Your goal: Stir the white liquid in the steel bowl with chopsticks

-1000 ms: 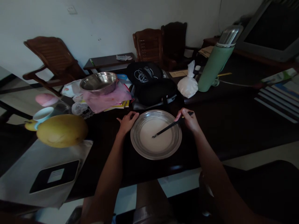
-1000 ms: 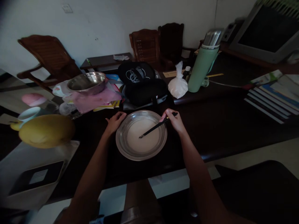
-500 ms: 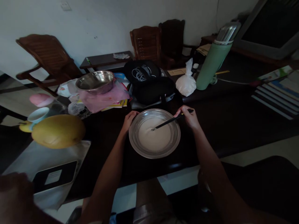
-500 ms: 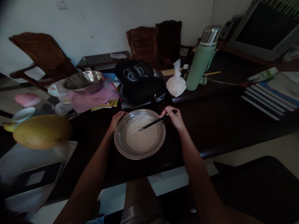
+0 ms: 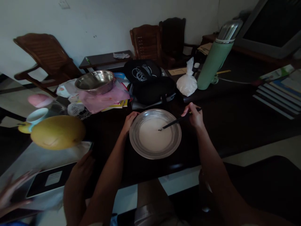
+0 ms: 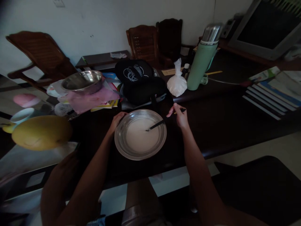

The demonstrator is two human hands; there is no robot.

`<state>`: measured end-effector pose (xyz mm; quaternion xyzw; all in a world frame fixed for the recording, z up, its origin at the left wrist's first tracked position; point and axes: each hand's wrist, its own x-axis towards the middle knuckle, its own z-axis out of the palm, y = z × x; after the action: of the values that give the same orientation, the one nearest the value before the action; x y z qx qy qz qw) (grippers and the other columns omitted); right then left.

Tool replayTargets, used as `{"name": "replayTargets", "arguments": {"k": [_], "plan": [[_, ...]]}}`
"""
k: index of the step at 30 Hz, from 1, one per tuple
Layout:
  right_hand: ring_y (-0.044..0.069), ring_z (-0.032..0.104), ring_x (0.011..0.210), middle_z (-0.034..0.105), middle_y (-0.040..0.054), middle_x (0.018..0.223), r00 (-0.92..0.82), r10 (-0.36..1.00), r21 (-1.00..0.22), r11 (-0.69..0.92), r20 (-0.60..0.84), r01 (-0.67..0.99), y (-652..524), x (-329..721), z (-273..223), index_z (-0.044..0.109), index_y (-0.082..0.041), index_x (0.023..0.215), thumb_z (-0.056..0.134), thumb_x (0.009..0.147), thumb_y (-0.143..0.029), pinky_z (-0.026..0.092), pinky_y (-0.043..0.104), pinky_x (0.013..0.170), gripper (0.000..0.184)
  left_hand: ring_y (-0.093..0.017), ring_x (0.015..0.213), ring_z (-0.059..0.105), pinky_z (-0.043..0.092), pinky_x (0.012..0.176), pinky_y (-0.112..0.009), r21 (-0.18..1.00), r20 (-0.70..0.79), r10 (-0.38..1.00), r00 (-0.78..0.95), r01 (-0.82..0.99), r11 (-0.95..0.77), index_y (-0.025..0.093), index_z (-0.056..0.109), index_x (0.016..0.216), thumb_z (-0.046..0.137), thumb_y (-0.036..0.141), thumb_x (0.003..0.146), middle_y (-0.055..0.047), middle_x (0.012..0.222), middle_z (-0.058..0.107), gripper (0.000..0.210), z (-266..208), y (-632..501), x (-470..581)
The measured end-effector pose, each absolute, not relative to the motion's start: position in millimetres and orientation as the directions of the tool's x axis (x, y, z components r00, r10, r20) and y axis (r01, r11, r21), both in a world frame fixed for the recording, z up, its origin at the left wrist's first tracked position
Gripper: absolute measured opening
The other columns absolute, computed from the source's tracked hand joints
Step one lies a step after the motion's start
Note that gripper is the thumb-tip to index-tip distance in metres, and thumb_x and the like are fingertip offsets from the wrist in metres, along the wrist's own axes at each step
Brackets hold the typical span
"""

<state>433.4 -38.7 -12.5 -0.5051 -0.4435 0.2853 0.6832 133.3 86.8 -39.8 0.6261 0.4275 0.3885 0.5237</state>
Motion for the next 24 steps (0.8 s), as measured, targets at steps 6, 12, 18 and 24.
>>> {"name": "replayTargets", "arguments": {"k": [6,12,18,24], "plan": [[0.018,0.063,0.054,0.068,0.0019,0.055,0.145,0.960,-0.971,0.239,0.239,0.018,-40,423,-13,0.069,-0.022,0.065,0.060,0.082,-0.064,0.050,0.032,0.063,0.046,-0.022,0.086,0.059,0.044,0.081,-0.032,0.982,0.059,0.938,0.341,0.151,-0.117,0.020,0.066,0.078,0.055,0.054,0.076,-0.004,0.081,0.066,0.036,-39,86,133],[0.018,0.063,0.053,0.066,0.0010,0.051,0.362,0.891,-0.960,0.273,0.274,0.056,-38,430,-14,0.067,-0.023,0.061,0.056,0.084,-0.064,0.050,0.032,0.062,0.049,-0.021,0.086,0.059,0.045,0.081,-0.032,0.975,0.078,0.936,0.342,0.168,-0.142,0.019,0.067,0.079,0.055,0.055,0.077,-0.003,0.080,0.066,0.038,-39,86,132],[0.017,0.065,0.052,0.068,0.0012,0.053,0.174,0.960,-0.974,0.227,0.221,-0.016,-39,424,-15,0.069,-0.022,0.064,0.060,0.083,-0.062,0.050,0.031,0.060,0.046,-0.021,0.082,0.059,0.046,0.079,-0.032,0.966,0.056,0.936,0.348,0.217,-0.138,0.019,0.067,0.080,0.055,0.055,0.076,-0.003,0.079,0.066,0.038,-36,87,130],[0.017,0.066,0.054,0.068,0.0000,0.053,0.364,0.891,-0.959,0.281,0.272,0.029,-35,434,-19,0.068,-0.023,0.066,0.057,0.085,-0.062,0.051,0.032,0.064,0.045,-0.028,0.097,0.061,0.044,0.093,-0.041,0.730,0.080,0.954,0.289,0.635,-0.253,0.022,0.069,0.087,0.053,0.050,0.083,-0.008,0.094,0.070,0.033,-16,77,114]]}}
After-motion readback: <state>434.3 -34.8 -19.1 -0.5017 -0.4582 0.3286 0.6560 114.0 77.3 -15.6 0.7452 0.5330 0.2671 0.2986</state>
